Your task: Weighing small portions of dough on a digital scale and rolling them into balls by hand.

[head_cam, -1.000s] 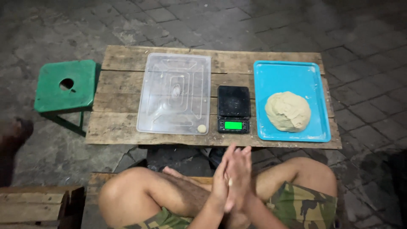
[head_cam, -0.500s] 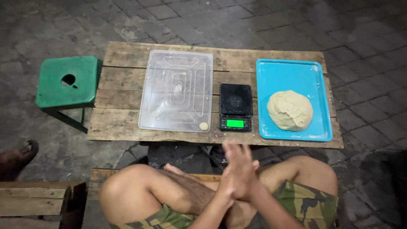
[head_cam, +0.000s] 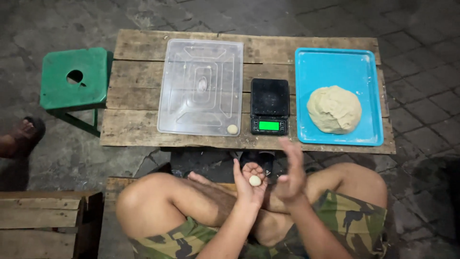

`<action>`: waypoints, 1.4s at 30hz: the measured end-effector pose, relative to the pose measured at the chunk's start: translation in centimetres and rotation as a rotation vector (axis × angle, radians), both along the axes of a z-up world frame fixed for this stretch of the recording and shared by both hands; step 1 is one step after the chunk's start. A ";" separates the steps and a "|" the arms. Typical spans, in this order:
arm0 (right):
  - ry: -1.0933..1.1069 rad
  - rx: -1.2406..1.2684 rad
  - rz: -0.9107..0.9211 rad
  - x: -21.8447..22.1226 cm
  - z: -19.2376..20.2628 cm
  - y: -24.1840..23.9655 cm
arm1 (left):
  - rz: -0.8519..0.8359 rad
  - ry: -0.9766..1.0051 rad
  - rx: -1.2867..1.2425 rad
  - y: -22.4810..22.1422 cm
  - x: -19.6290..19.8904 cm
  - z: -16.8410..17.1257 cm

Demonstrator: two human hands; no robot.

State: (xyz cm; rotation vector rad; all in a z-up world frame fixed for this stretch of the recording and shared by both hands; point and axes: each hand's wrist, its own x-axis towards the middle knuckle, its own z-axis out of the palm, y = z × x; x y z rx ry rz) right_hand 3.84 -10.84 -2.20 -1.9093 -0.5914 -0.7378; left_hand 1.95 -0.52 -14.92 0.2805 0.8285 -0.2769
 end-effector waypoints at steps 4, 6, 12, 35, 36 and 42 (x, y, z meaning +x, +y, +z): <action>-0.022 -0.150 -0.030 -0.1 1.4 -2.7 | -0.028 -0.137 -0.130 1.5 1.0 9.1; -0.026 -0.273 0.033 -0.6 4.4 -2.6 | -0.044 -0.162 -0.201 1.9 0.9 12.4; 0.247 -0.639 0.383 -2.1 5.3 -3.7 | -0.262 -0.252 -0.258 1.8 0.2 13.0; 0.217 -0.599 0.210 -2.2 2.2 -3.2 | -0.253 -0.383 -0.179 1.6 0.2 12.8; 0.216 -0.599 0.209 -2.3 2.3 -3.1 | -0.253 -0.384 -0.179 1.7 0.3 13.3; 0.162 -0.501 0.153 -2.4 1.9 -2.6 | -0.164 -0.334 -0.315 1.8 0.6 14.3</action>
